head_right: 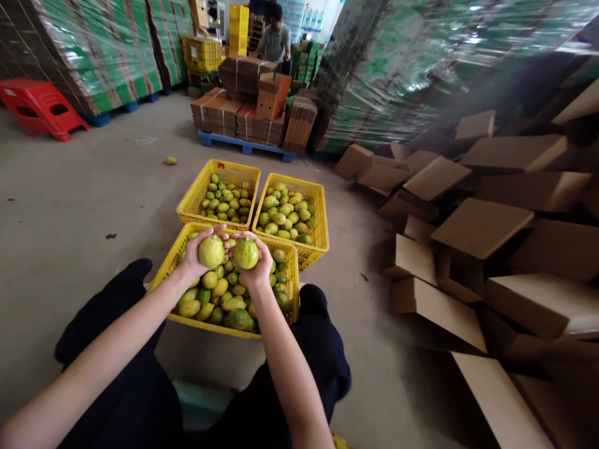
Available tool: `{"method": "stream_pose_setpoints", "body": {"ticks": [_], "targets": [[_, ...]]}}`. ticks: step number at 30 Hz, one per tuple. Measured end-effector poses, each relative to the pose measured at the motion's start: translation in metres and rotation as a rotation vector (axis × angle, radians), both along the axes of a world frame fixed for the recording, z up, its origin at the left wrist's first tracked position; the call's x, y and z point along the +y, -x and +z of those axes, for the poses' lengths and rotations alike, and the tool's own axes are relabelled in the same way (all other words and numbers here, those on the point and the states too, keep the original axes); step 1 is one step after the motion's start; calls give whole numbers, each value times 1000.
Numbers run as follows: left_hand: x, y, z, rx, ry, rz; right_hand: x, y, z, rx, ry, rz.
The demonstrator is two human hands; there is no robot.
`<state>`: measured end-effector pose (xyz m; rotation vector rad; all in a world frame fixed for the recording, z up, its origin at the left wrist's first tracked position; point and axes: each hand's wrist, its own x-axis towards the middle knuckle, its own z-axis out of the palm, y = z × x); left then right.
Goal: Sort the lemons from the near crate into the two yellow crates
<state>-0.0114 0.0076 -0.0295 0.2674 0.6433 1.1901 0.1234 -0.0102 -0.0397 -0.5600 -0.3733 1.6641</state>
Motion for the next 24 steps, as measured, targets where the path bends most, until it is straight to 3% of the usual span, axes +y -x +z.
{"method": "stream_pose_setpoints", "body": {"ticks": [3, 5, 12, 18, 21, 24], "targets": [[-3, 3, 7, 23, -37, -7, -3, -1, 2, -34, -122, 25], [-3, 3, 8, 13, -39, -3, -4, -1, 1, -30, -126, 35], [8, -3, -8, -165, 151, 51, 4, 2, -2, 35, 160, 107], [12, -4, -20, -182, 258, 72, 9, 3, -7, 78, 305, -11], [12, -1, -19, -213, 259, 56, 15, 0, -16, -52, 285, -15], [11, 4, -12, -235, 272, 50, 13, -1, -33, -386, 256, 59]]}}
